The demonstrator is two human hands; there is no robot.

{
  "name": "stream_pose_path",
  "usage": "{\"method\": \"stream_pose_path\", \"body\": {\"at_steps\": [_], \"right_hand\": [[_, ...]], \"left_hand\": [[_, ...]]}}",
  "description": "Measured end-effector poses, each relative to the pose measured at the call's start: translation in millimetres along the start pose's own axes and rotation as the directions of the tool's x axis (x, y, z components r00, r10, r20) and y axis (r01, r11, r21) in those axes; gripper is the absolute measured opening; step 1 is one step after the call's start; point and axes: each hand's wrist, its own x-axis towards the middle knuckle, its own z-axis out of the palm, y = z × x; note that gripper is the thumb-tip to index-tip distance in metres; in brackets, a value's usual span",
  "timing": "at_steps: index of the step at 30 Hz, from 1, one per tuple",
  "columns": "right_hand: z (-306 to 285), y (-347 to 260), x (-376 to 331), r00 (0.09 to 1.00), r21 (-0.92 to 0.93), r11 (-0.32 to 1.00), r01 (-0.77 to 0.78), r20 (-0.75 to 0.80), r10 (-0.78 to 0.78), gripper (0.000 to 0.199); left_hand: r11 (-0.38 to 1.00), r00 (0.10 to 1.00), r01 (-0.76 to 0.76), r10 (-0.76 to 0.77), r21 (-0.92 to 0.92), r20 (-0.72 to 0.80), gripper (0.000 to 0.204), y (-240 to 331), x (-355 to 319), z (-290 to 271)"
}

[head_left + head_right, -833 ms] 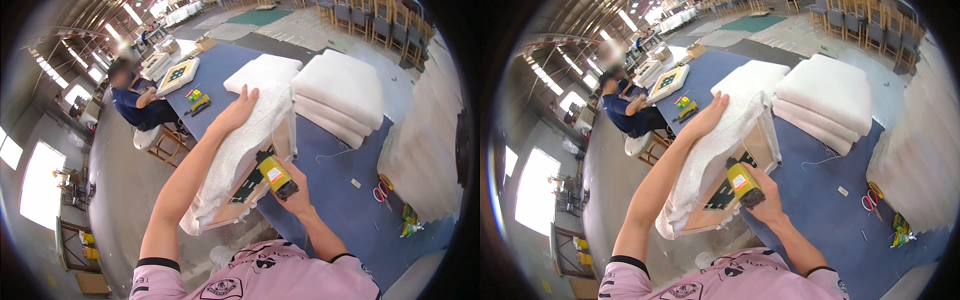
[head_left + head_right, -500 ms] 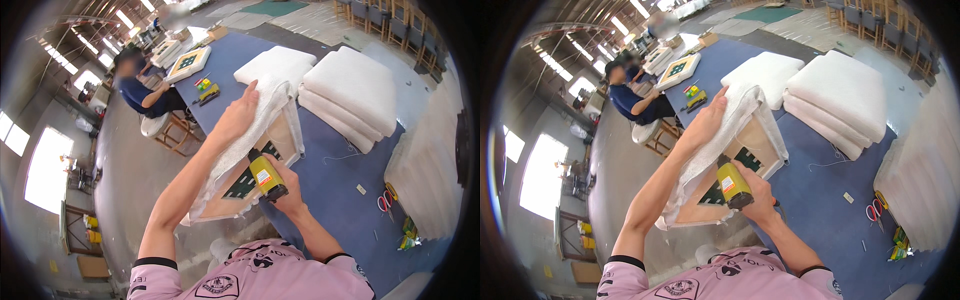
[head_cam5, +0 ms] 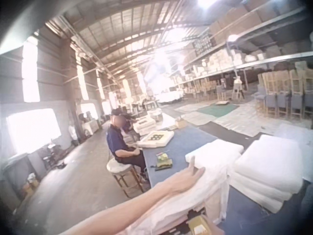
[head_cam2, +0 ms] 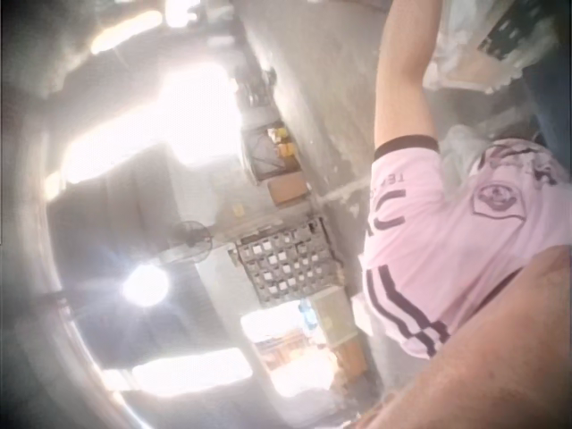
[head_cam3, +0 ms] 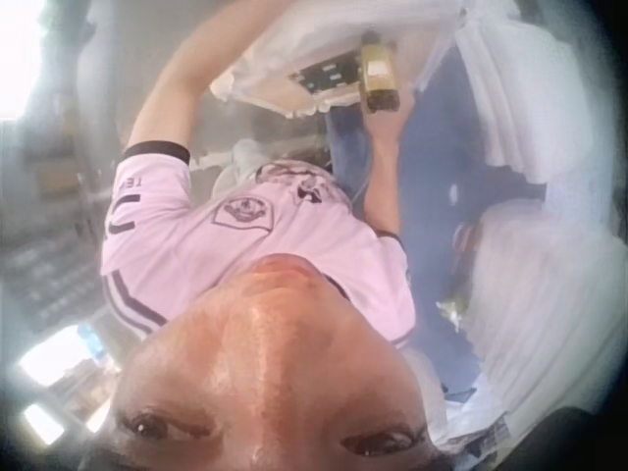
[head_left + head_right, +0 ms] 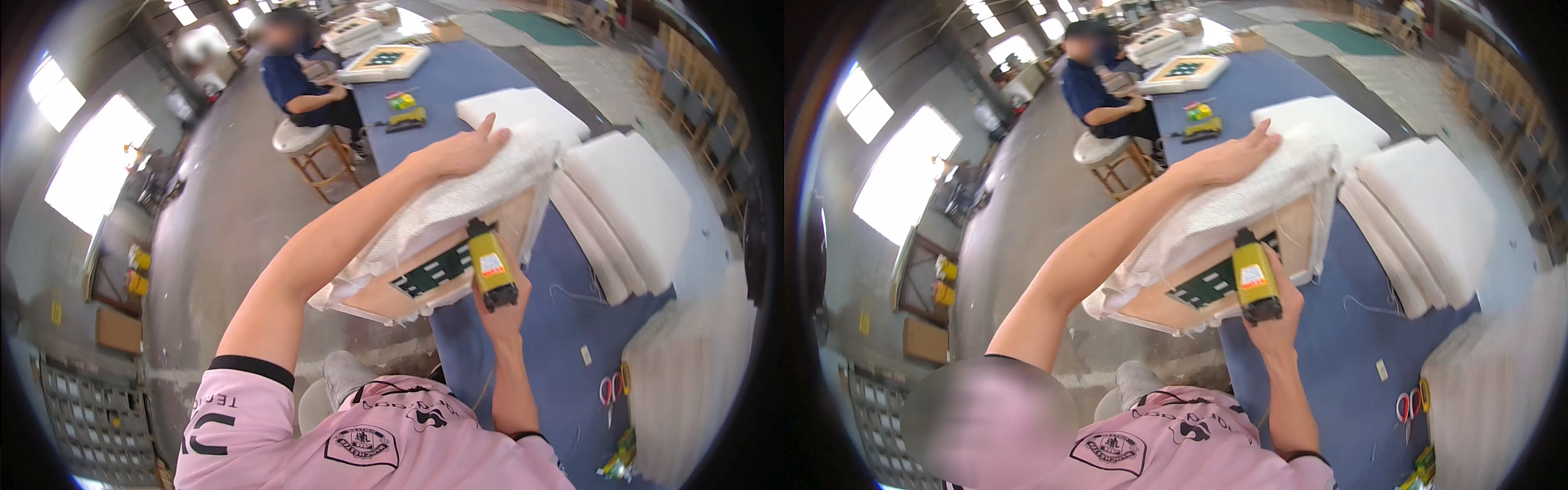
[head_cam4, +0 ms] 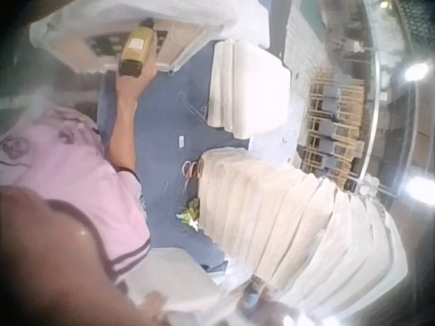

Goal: The person wraps white fabric around rectangular foam cushions and secures it using a pneumatic staple gun. They repeatedly pull the fabric taut, staple the edges, and flip the cushions to work on different sides. The person also stacks finished cushions and handles loose foam pieces on the workbench.

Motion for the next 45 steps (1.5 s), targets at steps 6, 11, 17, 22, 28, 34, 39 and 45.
{"method": "stream_pose_path", "body": {"at_steps": [6, 11, 17, 22, 28, 34, 39, 45], "right_hand": [[-16.3, 7.0, 6.7, 0.994, 0.003, 0.997, -0.082, 0.069, 0.082, 0.065], [-16.1, 18.1, 11.0, 0.998, 0.076, 0.997, -0.005, 0.062, 0.000, 0.072], [-54.5, 42.0, 11.9, 0.956, 0.134, 0.953, -0.270, -0.081, 0.282, 0.044], [-74.8, -9.4, 60.9, 0.981, 0.108, 0.980, -0.170, -0.075, 0.178, 0.028], [-67.9, 11.8, 85.4, 0.995, 0.120, 0.988, -0.098, -0.006, 0.099, 0.038], [-69.7, 25.4, 79.2, 0.997, 0.118, 0.991, -0.064, 0.039, 0.060, 0.053], [-70.8, 20.7, 79.8, 0.992, 0.161, 0.981, -0.109, 0.082, 0.097, 0.051], [-61.9, 27.5, 73.9, 0.970, 0.148, 0.965, -0.217, 0.144, 0.196, 0.052]], "left_hand": [[0.981, 0.980, -0.142, 0.158, 0.134, -0.122, 0.062, 21.7, -14.7, 32.9], [0.853, 0.862, -0.142, 0.356, 0.502, -0.361, 0.057, 23.8, -30.7, 60.7], [0.853, 0.863, -0.222, 0.397, 0.472, -0.311, 0.058, 12.4, -29.9, 45.5], [0.864, 0.905, -0.218, 0.353, 0.453, -0.238, 0.064, 10.5, -33.2, 37.5], [0.856, 0.900, -0.246, 0.376, 0.454, -0.222, 0.079, 12.8, -33.7, 38.4], [0.864, 0.901, -0.243, 0.369, 0.441, -0.227, 0.095, 12.2, -31.4, 41.0], [0.854, 0.904, -0.234, 0.367, 0.465, -0.218, 0.106, 14.1, -29.4, 39.9], [0.857, 0.903, -0.242, 0.371, 0.455, -0.219, 0.120, 13.7, -28.3, 37.0]]}}
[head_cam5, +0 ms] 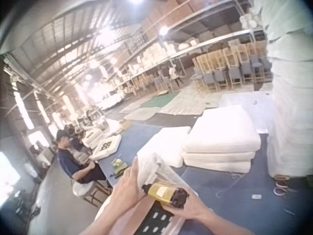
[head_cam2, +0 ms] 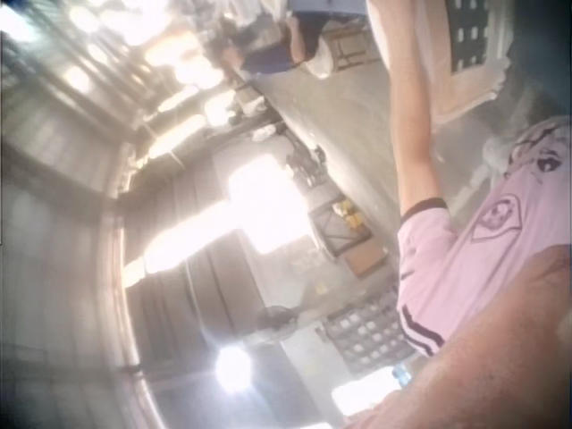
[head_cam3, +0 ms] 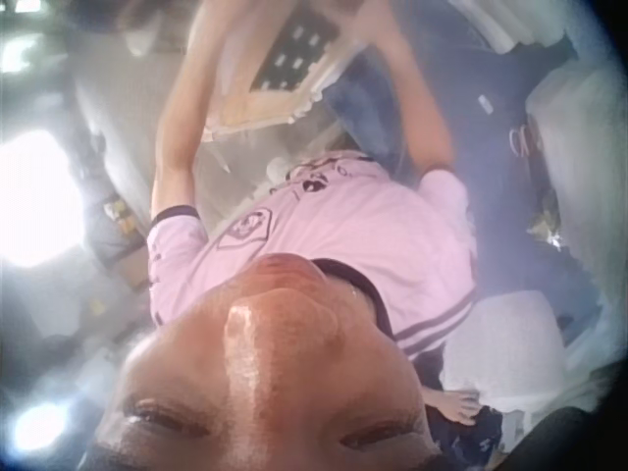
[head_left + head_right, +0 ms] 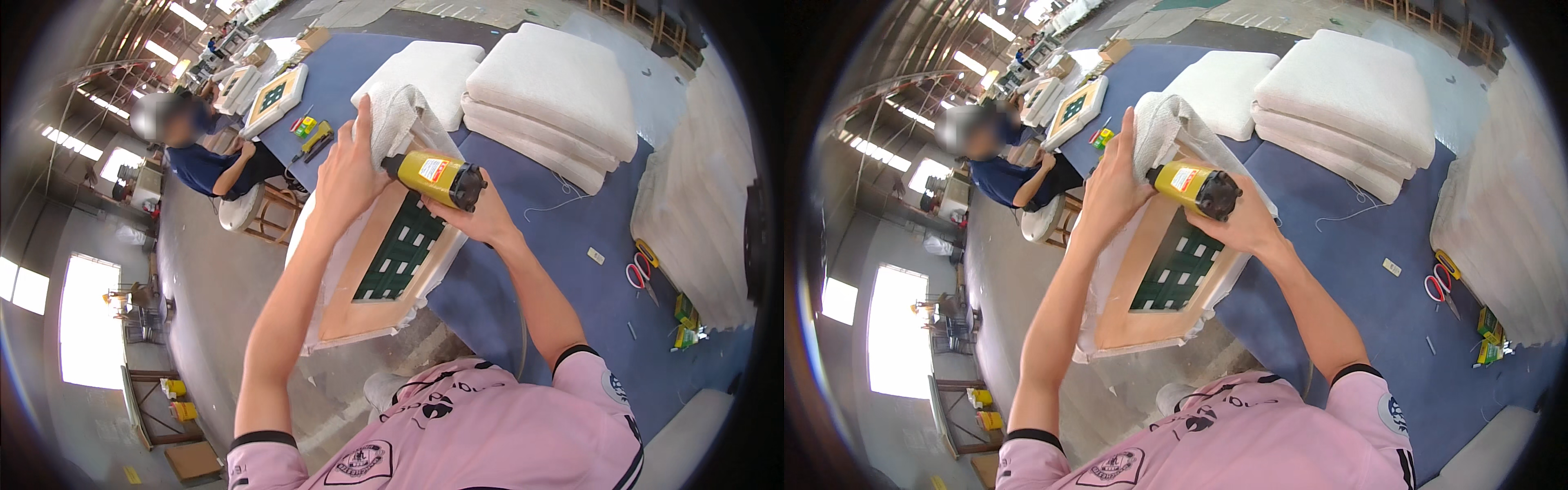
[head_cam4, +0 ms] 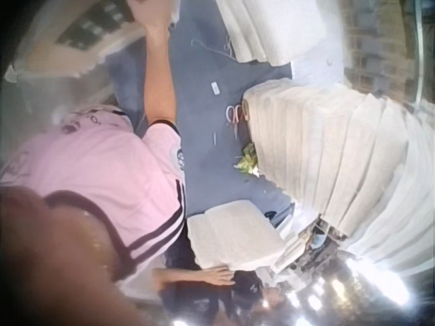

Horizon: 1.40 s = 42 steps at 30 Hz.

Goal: The person wraps white fabric around rectangular foam cushions and secures it using a pneumatic staple gun. They repeatedly pull the fabric taut, staple the edges, and flip the cushions to work on different sides. The person also stacks finished cushions and handles loose foam pieces on the workbench.

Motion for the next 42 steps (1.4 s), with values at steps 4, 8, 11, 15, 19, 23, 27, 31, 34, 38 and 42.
{"method": "stream_pose_path", "body": {"at_steps": [4, 8, 11, 15, 19, 23, 27, 31, 34, 38, 42], "right_hand": [[21.3, 47.4, -36.0, 0.965, -0.146, 0.973, 0.178, -0.170, -0.202, 0.059], [46.6, 7.3, -48.7, 0.985, -0.056, 0.983, 0.175, 0.001, -0.175, 0.076], [57.1, 4.5, -54.3, 0.986, -0.060, 0.986, 0.154, -0.062, -0.158, 0.074], [59.7, 12.0, -51.7, 0.974, 0.011, 0.977, 0.214, -0.071, -0.213, 0.073], [57.1, 24.3, -50.1, 0.963, -0.090, 0.963, 0.252, -0.077, -0.259, 0.071], [44.1, 24.6, -52.0, 0.995, 0.058, 0.998, 0.016, -0.094, -0.011, 0.064], [29.4, -22.5, -36.1, 0.970, 0.082, 0.994, -0.078, -0.225, 0.094, 0.038], [29.8, -17.0, -18.5, 0.970, -0.076, 0.990, 0.117, -0.204, -0.130, 0.041], [21.9, -4.0, -21.0, 0.970, -0.209, 0.964, 0.164, -0.141, -0.196, 0.039], [23.2, 8.4, -20.8, 0.972, -0.072, 0.985, 0.158, -0.166, -0.168, 0.040], [23.6, -3.8, -23.1, 0.984, -0.126, 0.980, 0.157, -0.064, -0.166, 0.046]], "left_hand": [[0.907, 0.900, -0.003, 0.186, -0.420, 0.394, 0.118, -49.0, 19.3, -36.6], [0.768, 0.853, 0.468, -0.264, -0.437, 0.450, 0.091, -69.8, -1.8, -4.0], [0.877, 0.925, 0.319, -0.206, -0.358, 0.320, 0.077, -46.7, -8.4, -5.7], [0.909, 0.938, 0.323, -0.271, -0.263, 0.215, 0.067, -19.1, -18.2, -12.9], [0.969, 0.969, 0.245, -0.245, 0.010, 0.022, 0.056, 15.0, -28.7, -5.3], [0.987, 0.992, 0.122, -0.117, 0.106, -0.052, 0.056, 7.8, -34.6, -2.0], [0.994, 0.993, 0.016, -0.004, 0.107, -0.115, 0.061, -8.5, -37.4, 1.9], [0.999, 0.999, 0.037, -0.037, -0.017, -0.001, 0.073, -0.8, -37.8, -9.0], [0.999, 0.999, 0.031, -0.031, -0.041, -0.013, 0.078, -1.4, -40.7, -4.7], [0.999, 0.999, 0.044, -0.044, -0.031, -0.004, 0.087, 2.8, -40.1, -4.1], [0.997, 0.997, 0.074, -0.074, 0.037, 0.020, 0.098, 5.0, -39.1, -6.8]]}}
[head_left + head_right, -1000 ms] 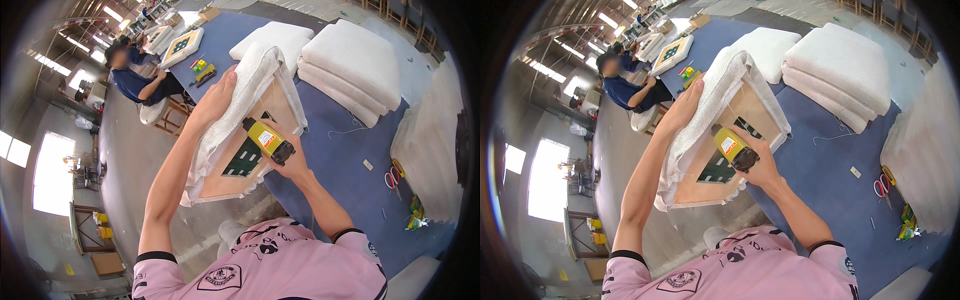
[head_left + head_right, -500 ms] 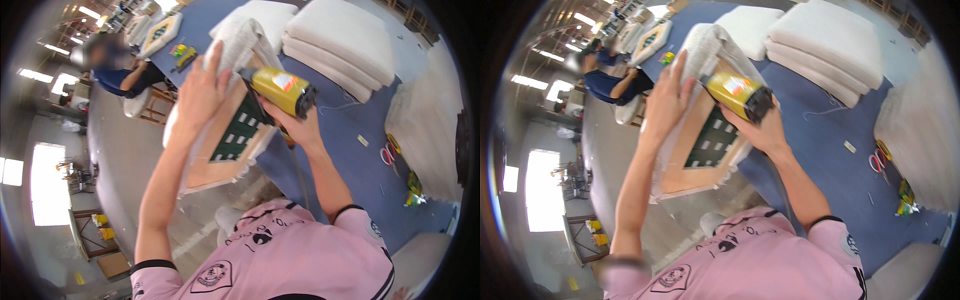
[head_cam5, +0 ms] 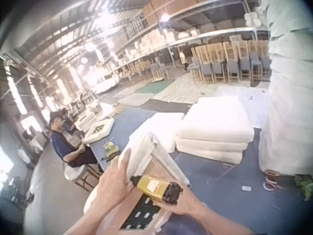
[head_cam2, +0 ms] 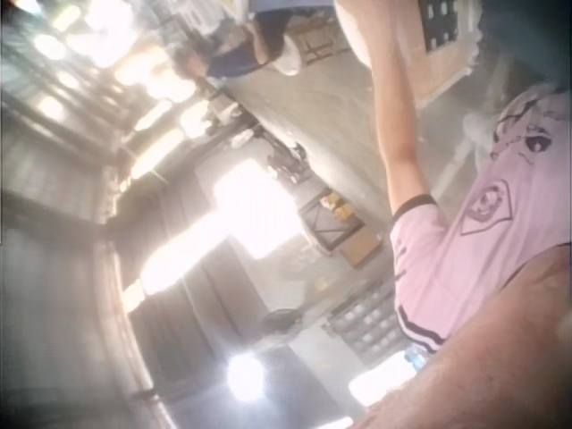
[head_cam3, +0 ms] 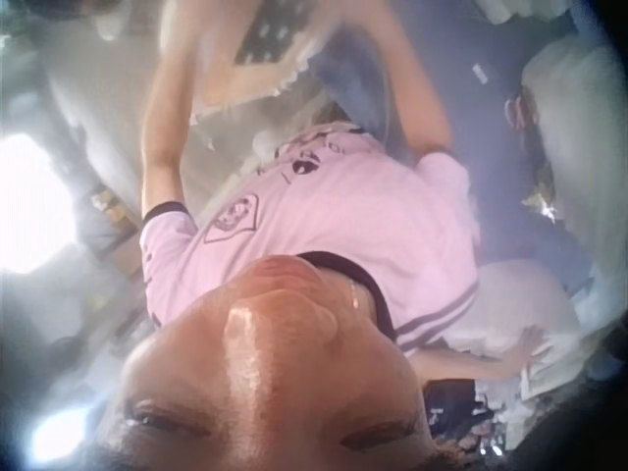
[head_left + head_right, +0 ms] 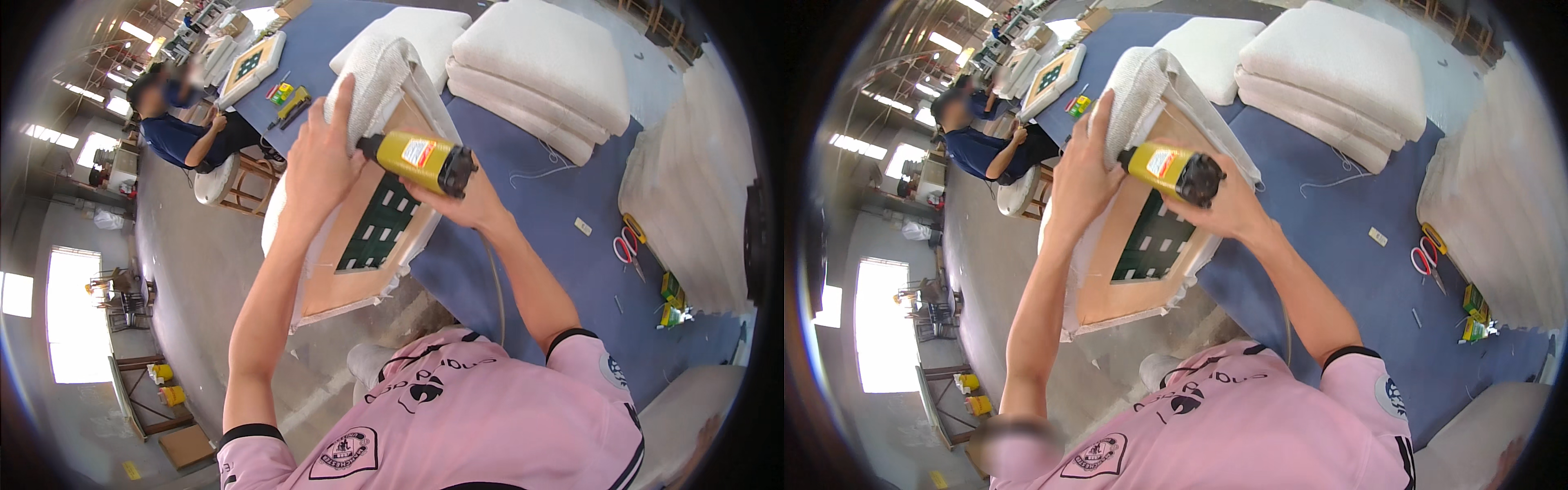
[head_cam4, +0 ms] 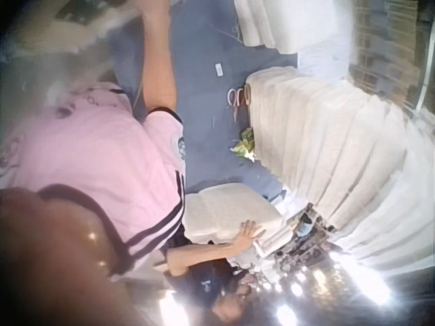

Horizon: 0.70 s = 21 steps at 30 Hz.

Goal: The person wraps white fabric around rectangular foam cushions and secures it using a pneumatic staple gun. They repeatedly pull the fabric taut, staple the edges, and flip the cushions to work on different sides. The person also stacks finished cushions and handles loose foam pieces on the workbench.

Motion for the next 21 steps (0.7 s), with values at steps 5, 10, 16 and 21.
{"method": "stream_pose_path", "body": {"at_steps": [5, 10, 16, 21], "right_hand": [[6.4, -3.2, -8.4, 0.993, 0.051, 0.993, -0.105, 0.067, 0.102, 0.057], [14.4, -10.9, -39.1, 0.978, 0.029, 0.997, 0.067, 0.198, -0.071, 0.063], [52.0, -6.3, -51.3, 0.996, -0.035, 0.998, 0.060, 0.070, -0.058, 0.061], [56.3, -7.9, -47.3, 0.997, -0.082, 0.996, 0.042, 0.072, -0.036, 0.064]], "left_hand": [[0.998, 0.992, 0.002, 0.006, -0.065, 0.130, 0.111, -5.5, 3.5, -9.3], [0.623, 0.806, 0.522, -0.137, -0.583, 0.576, 0.094, -61.6, 16.6, -44.3], [0.760, 0.939, 0.257, -0.052, -0.596, 0.339, 0.077, -79.7, 8.7, 13.4], [0.894, 0.950, 0.282, -0.207, -0.349, 0.235, 0.062, -34.6, -6.1, -13.0]]}}
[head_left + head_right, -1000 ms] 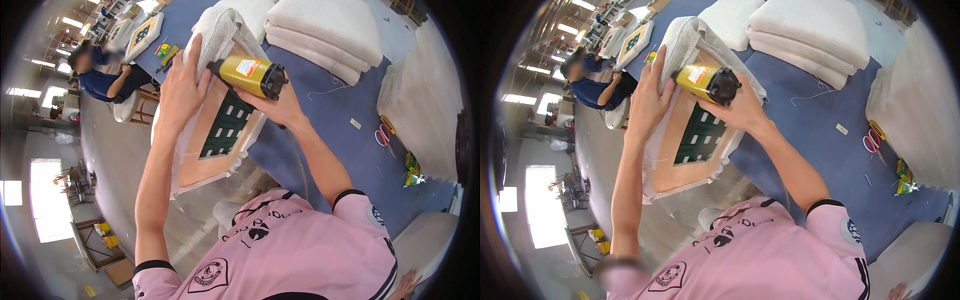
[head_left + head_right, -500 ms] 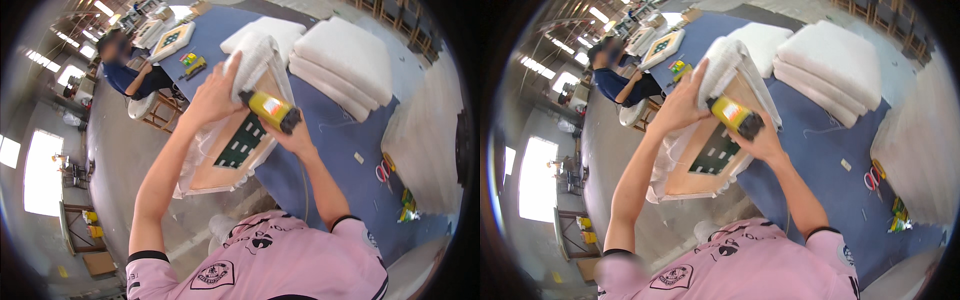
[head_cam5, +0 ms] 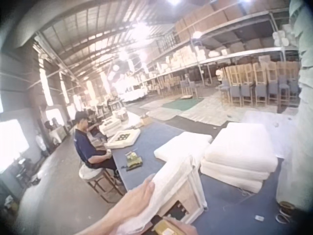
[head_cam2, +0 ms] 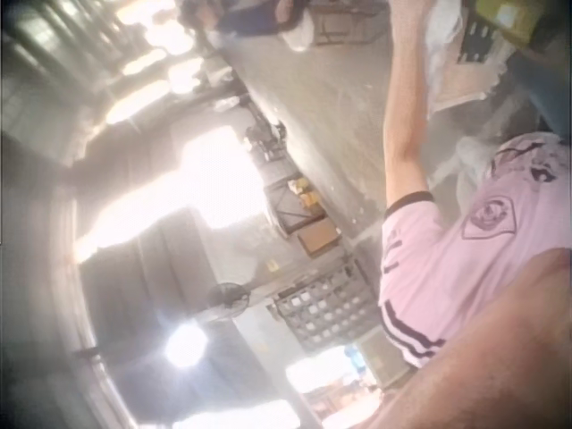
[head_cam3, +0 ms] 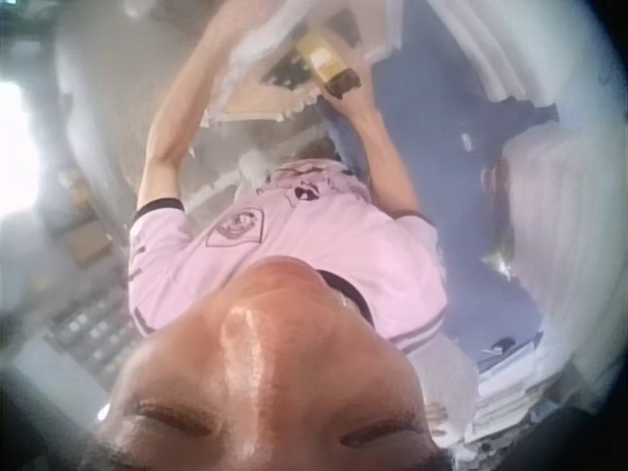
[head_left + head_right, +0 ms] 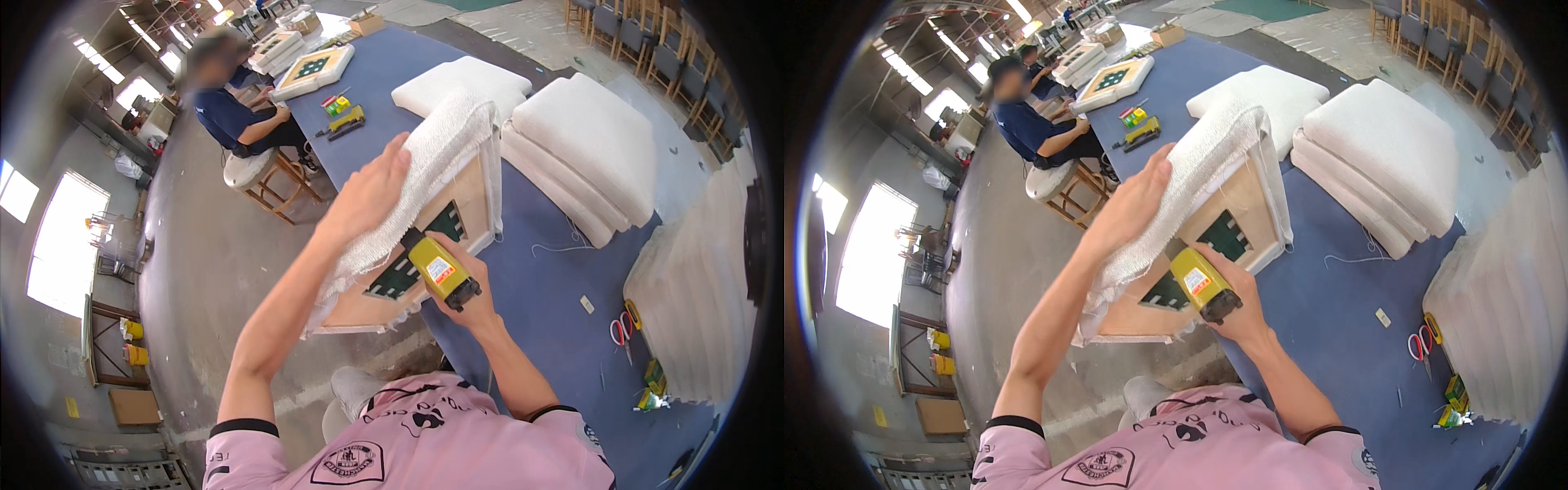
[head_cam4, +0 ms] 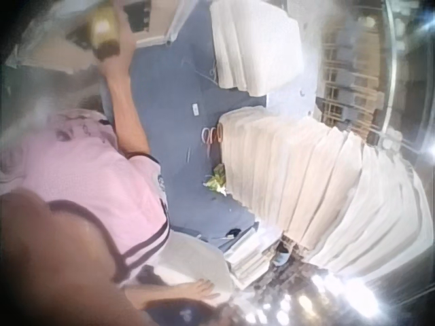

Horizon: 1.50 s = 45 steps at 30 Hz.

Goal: The person wraps white fabric around rectangular foam cushions and secures it using a pneumatic staple gun. They repeatedly pull the fabric taut, staple the edges, and flip the cushions to work on different sides. The person also stacks finished cushions and handles loose foam pieces on the workbench.

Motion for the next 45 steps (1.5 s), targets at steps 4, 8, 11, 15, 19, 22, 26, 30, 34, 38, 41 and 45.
{"method": "stream_pose_path", "body": {"at_steps": [4, 8, 11, 15, 19, 22, 26, 30, 34, 38, 41, 45], "right_hand": [[1.4, 3.8, -1.4, 1.000, -0.005, 1.000, 0.006, 0.024, -0.006, 0.066], [-1.1, 5.8, 1.1, 0.999, 0.114, 0.993, -0.028, 0.026, 0.025, 0.064], [-10.8, -2.0, 11.4, 0.987, 0.190, 0.969, -0.157, 0.046, 0.151, 0.058], [-28.3, 8.5, -3.0, 0.969, 0.152, 0.965, -0.212, -0.098, 0.228, 0.045], [-31.4, -14.5, 26.1, 0.974, 0.165, 0.985, -0.057, -0.206, 0.091, 0.030], [-32.3, -5.3, 34.8, 0.993, 0.036, 0.999, 0.012, -0.117, -0.008, 0.043], [-32.4, 7.4, 25.4, 0.990, 0.029, 0.993, 0.115, -0.087, -0.112, 0.057], [-35.8, 10.8, 24.7, 0.994, 0.150, 0.984, 0.099, -0.068, -0.089, 0.066], [-29.2, 8.0, 25.8, 0.995, 0.216, 0.972, 0.092, -0.061, -0.080, 0.072], [-24.8, 2.8, 22.9, 0.992, 0.104, 0.990, 0.099, -0.092, -0.089, 0.076], [-25.9, -6.5, 13.9, 0.997, 0.210, 0.975, 0.072, 0.008, -0.075, 0.082], [-8.5, -6.7, -1.5, 0.998, 0.158, 0.987, -0.031, 0.059, 0.022, 0.080]], "left_hand": [[0.980, 0.981, -0.012, 0.051, 0.201, -0.187, 0.059, 16.3, -25.5, 12.8], [0.870, 0.937, -0.058, 0.216, 0.489, -0.273, 0.062, 22.3, -30.4, 28.9], [0.883, 0.946, -0.113, 0.236, 0.455, -0.224, 0.063, 8.6, -27.0, 19.3], [0.875, 0.942, -0.178, 0.284, 0.449, -0.179, 0.068, -0.2, -27.8, 11.0], [0.883, 0.955, -0.185, 0.266, 0.431, -0.135, 0.071, -1.5, -27.5, 7.1], [0.865, 0.951, -0.199, 0.284, 0.461, -0.123, 0.072, 4.4, -32.7, 10.6], [0.869, 0.948, -0.218, 0.297, 0.445, -0.116, 0.079, 5.9, -34.7, 17.3], [0.862, 0.943, -0.227, 0.311, 0.452, -0.120, 0.088, 11.2, -34.1, 18.7], [0.872, 0.963, -0.185, 0.253, 0.454, -0.092, 0.096, 13.8, -33.6, 15.4], [0.883, 0.948, -0.310, 0.314, 0.354, 0.045, 0.108, 3.6, -23.4, -2.7], [0.941, 0.968, 0.096, -0.013, -0.323, 0.249, 0.105, -26.6, -1.0, -47.2], [0.972, 0.976, 0.073, -0.025, -0.221, 0.215, 0.084, -50.0, 2.0, -17.3]]}}
